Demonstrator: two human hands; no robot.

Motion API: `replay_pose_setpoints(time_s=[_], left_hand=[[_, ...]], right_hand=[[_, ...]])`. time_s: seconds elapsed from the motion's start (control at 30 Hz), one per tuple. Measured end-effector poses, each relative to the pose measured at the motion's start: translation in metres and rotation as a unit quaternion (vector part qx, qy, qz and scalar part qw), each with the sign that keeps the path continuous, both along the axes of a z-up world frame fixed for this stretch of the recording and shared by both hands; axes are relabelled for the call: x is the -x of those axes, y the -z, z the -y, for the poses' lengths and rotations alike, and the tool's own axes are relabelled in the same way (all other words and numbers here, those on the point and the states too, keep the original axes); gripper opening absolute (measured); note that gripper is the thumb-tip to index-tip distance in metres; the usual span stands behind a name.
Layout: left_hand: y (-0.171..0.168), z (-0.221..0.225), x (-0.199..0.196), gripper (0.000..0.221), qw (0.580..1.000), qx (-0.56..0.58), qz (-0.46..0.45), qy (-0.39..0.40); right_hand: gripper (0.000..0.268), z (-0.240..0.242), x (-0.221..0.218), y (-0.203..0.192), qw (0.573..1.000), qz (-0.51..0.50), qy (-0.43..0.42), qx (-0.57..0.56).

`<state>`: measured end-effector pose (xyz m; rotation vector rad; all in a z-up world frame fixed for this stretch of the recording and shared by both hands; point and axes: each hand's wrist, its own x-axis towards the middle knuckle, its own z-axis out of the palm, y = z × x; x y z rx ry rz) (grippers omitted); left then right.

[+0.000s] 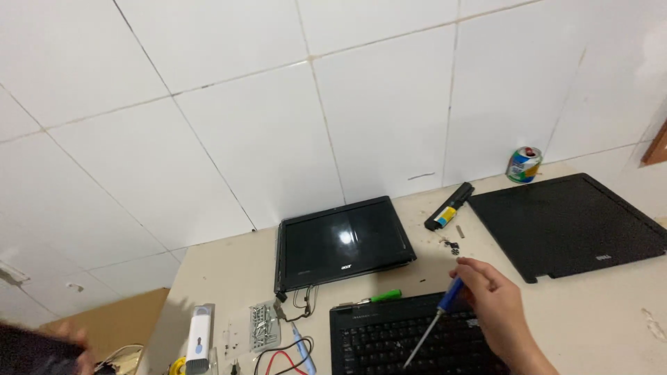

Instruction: Repairing a laptop by disassembling the casing using a screwdriver

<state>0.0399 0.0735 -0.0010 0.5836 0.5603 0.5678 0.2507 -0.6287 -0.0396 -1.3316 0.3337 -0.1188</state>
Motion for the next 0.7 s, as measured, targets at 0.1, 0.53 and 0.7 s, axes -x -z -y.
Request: replay_pose_setpoints(time_s=[0.1, 0.53, 0.7], left_hand=[[-0.003, 0.119, -0.032, 0.061, 0.990, -0.132, -0.041, 0.009], [-0.013, 0.309, -0.094, 0.054, 0.980, -0.173, 0.097, 0.005], [-0.020, 0.323, -0.102, 0.066, 0.972, -0.212, 0.090, 0.051]], right_hand=[[0.020, 0.007, 0.006, -0.004, 0.999, -0.003, -0.030, -0.036], [0.020, 0.050, 0.022, -0.013, 0.999, 0.019, -0.016, 0.045], [0.018, 0.046, 0.020, -0.019, 0.998, 0.022, -0.017, 0.049]])
